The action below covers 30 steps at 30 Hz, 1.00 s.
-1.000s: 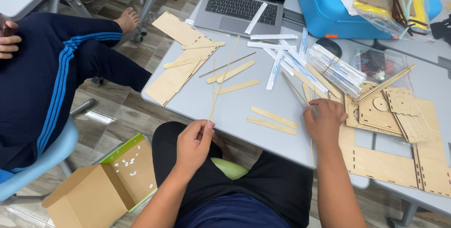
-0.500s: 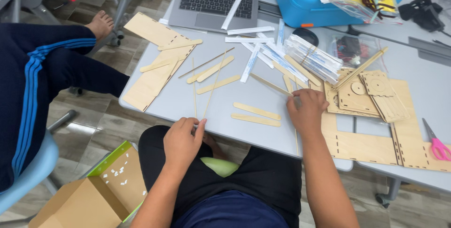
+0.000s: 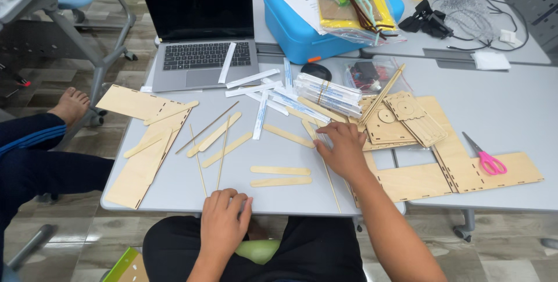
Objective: The person arranges wooden craft sticks and dowels on a table to form a grid-like structure. They adjust the alignment of the sticks and dowels, then pick up a light green plastic strip and begin to bend it.
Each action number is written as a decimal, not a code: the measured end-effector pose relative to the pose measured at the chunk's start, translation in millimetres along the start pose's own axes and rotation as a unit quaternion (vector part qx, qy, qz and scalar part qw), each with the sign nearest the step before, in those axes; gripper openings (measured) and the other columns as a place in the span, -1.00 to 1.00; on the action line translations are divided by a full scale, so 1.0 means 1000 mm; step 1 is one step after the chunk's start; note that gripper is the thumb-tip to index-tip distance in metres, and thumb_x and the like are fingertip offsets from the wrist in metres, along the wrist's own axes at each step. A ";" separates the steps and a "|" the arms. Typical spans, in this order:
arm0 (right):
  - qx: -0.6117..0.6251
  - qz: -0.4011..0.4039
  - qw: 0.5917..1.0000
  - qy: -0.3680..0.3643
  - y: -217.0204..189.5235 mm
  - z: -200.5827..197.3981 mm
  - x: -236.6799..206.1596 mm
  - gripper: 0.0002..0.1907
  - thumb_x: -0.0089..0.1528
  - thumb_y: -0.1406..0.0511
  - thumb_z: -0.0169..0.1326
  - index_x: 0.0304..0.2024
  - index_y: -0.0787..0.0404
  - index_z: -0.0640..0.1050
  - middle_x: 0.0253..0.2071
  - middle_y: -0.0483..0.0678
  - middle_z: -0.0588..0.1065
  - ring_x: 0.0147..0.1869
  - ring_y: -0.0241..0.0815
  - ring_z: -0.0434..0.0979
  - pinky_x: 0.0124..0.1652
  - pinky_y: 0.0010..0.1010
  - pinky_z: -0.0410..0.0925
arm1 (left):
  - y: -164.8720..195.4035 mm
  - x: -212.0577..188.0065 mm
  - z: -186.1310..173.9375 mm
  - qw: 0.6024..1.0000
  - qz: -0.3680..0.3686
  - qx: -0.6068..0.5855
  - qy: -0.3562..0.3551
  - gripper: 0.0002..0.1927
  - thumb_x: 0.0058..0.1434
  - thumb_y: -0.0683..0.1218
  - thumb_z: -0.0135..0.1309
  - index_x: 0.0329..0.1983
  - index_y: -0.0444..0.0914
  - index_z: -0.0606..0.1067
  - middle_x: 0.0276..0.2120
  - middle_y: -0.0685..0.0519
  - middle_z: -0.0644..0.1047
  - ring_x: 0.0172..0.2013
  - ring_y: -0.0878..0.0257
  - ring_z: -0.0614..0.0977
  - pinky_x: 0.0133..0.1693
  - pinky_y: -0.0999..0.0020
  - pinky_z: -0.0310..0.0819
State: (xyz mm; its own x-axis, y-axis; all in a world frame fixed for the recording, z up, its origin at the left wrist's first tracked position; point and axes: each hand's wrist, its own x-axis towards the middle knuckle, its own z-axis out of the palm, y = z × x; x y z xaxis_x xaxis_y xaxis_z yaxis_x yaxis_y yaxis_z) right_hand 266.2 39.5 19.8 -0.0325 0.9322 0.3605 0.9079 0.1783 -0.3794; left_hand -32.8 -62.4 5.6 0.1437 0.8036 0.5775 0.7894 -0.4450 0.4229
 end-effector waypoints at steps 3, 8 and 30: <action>-0.023 0.021 0.999 0.018 0.023 -0.024 0.031 -0.71 0.18 0.09 0.24 -0.07 -0.03 0.67 0.04 -0.12 0.52 0.23 -0.02 0.31 0.13 -0.06 0.04 | 0.006 0.004 0.015 1.000 0.001 -0.026 -0.013 -0.87 0.11 -0.09 0.25 -0.35 -0.25 0.59 -0.33 0.04 0.54 -0.28 0.08 0.52 -0.25 0.17 0.34; -0.065 0.028 0.993 0.094 0.057 -0.070 0.112 -0.80 0.27 0.12 0.24 -0.14 0.02 0.67 0.00 -0.06 0.57 0.20 0.06 0.36 0.11 -0.01 0.05 | 0.009 0.006 0.039 0.998 0.009 -0.059 -0.005 -0.85 0.14 -0.10 0.24 -0.32 -0.28 0.58 -0.29 0.00 0.54 -0.25 0.08 0.52 -0.22 0.19 0.36; -0.234 0.200 0.951 0.020 0.067 -0.089 0.313 -0.61 0.20 0.01 0.28 -0.39 0.21 0.67 -0.33 0.10 0.60 -0.12 0.18 0.54 0.19 0.29 0.04 | -0.019 -0.042 0.108 0.988 -0.006 -0.030 -0.150 -0.81 0.05 0.03 0.27 -0.45 -0.18 0.66 -0.45 0.01 0.60 -0.32 0.10 0.64 -0.34 0.09 0.42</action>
State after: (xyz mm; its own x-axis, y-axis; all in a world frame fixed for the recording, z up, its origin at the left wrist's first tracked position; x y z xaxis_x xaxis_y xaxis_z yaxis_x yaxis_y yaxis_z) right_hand 354.2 315.2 182.4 0.3628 0.8811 0.3033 0.9309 -0.3574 -0.0753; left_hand 10.6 -45.2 -101.9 0.3119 0.8861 0.3428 0.7562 -0.4499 0.4751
